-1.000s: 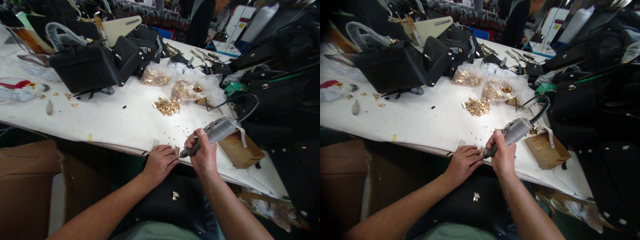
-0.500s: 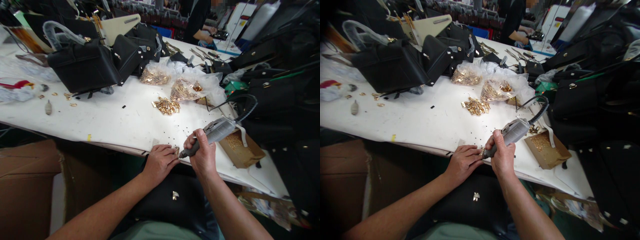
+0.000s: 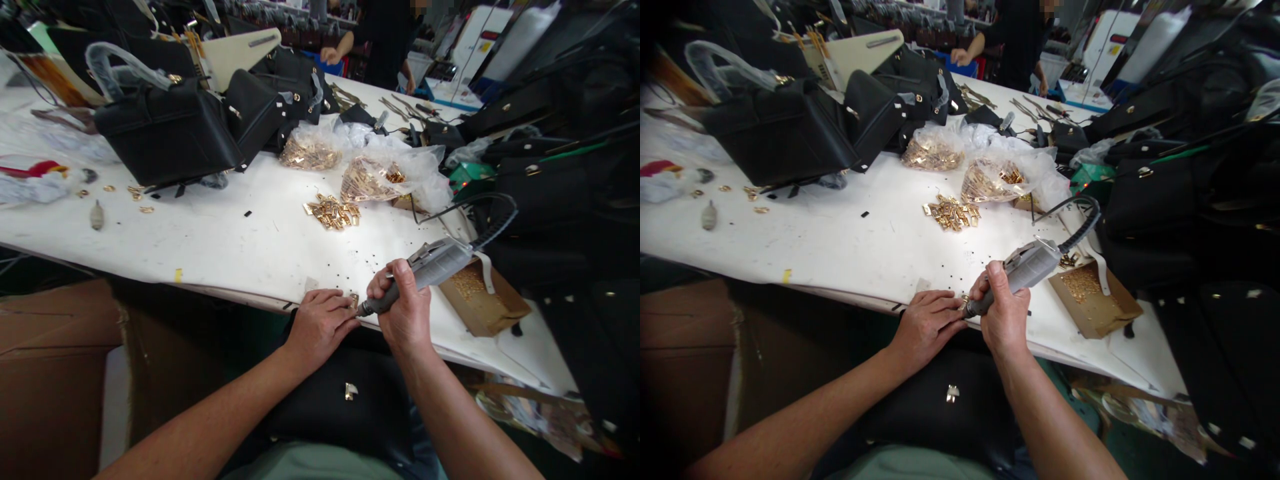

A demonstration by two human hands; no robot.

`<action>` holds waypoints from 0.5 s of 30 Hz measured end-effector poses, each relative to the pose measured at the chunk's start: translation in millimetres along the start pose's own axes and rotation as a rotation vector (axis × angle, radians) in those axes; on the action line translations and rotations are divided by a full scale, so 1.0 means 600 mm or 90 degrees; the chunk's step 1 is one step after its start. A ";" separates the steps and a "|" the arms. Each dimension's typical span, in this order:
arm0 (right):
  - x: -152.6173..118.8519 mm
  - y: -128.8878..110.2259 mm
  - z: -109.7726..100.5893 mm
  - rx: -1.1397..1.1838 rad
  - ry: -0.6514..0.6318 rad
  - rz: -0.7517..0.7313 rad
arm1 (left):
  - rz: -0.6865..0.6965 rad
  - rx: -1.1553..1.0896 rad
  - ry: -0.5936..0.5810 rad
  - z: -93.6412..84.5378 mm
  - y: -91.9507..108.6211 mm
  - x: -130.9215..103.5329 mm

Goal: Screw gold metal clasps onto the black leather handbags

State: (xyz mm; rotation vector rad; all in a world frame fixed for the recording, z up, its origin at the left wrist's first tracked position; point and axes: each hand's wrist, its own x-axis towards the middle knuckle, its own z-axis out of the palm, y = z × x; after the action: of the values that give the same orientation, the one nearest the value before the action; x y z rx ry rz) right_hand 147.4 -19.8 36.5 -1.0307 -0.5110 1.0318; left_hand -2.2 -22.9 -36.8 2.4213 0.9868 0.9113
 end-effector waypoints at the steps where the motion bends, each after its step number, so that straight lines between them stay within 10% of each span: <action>1: 0.000 0.000 0.000 0.000 0.001 -0.001 | 0.000 -0.002 0.002 0.000 0.000 0.000; 15: 0.002 -0.004 -0.002 0.021 0.002 0.003 | -0.016 0.005 -0.002 -0.003 0.007 0.006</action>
State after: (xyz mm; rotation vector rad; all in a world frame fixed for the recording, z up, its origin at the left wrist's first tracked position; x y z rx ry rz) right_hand 149.8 -19.4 37.8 -1.0054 -0.4874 1.0395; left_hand 0.6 -23.2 -31.9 2.4102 1.0198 0.8964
